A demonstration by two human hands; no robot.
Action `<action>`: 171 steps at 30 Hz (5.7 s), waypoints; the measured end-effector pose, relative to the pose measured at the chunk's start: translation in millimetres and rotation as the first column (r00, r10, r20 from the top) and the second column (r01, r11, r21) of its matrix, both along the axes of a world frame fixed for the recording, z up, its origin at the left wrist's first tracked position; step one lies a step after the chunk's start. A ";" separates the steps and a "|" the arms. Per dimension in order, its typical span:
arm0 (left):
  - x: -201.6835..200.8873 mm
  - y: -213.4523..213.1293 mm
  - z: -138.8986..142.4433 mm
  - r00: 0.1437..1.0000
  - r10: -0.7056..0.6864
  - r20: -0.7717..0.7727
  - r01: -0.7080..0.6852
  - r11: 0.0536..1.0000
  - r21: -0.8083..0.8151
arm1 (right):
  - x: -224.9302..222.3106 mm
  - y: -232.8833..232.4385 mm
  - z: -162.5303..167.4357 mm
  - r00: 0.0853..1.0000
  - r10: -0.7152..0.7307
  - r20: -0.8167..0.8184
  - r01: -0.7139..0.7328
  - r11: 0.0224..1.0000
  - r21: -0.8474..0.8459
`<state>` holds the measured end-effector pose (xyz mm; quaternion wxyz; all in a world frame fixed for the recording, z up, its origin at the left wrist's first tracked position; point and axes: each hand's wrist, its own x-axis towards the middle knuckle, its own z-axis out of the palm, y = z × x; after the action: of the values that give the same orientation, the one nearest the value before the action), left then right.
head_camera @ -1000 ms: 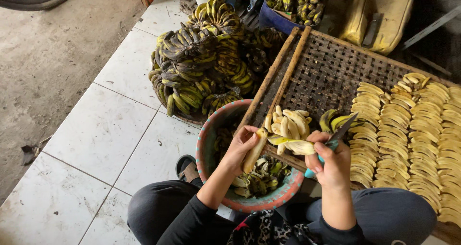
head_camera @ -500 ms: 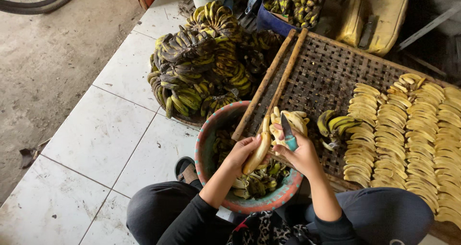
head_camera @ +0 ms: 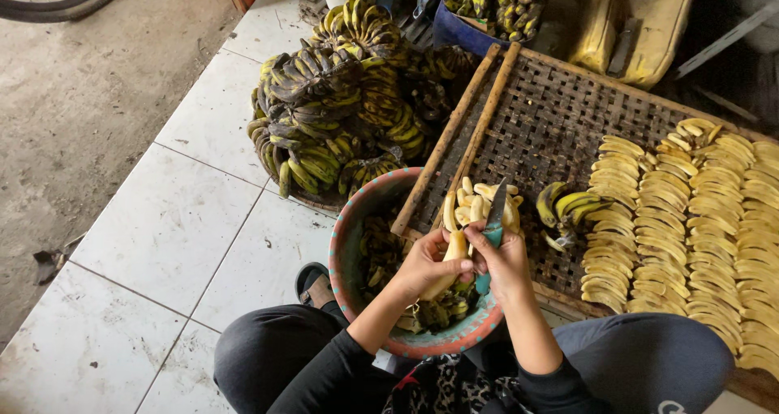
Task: The person sits on the floor and peels bananas one at a time using a small knife, cutting the peel and pulling it off by hand. Peeled bananas are placed on a woven bamboo tray alongside already peeled ones, and discarded peels drop into a large basin below.
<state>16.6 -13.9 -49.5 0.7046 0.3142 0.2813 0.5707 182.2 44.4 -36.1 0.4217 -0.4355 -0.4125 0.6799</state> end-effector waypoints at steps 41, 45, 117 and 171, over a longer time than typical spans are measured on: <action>106.3 70.2 -66.6 0.967 0.130 0.218 0.016 0.826 -0.564 | 84.7 123.1 -6.3 0.068 -0.202 0.977 -0.326 0.921 0.213; 108.1 73.0 -60.3 0.973 0.100 0.209 0.032 0.834 -0.551 | 56.3 149.2 4.2 -0.002 -0.042 0.999 -0.188 0.981 0.041; -28.0 1.2 71.0 -0.048 0.764 -0.644 -0.092 0.638 0.764 | 2.4 7.3 45.7 0.913 0.407 0.031 -0.408 0.911 0.058; -34.3 -1.0 51.7 0.935 0.245 -0.254 -0.243 0.969 0.043 | -0.9 -6.3 -36.9 0.969 -0.101 -0.227 0.115 0.992 0.051</action>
<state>-17.7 -14.8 2.3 0.5840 0.3524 0.4041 0.6095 181.3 38.1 -73.0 0.5157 -0.3642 -0.3596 0.6871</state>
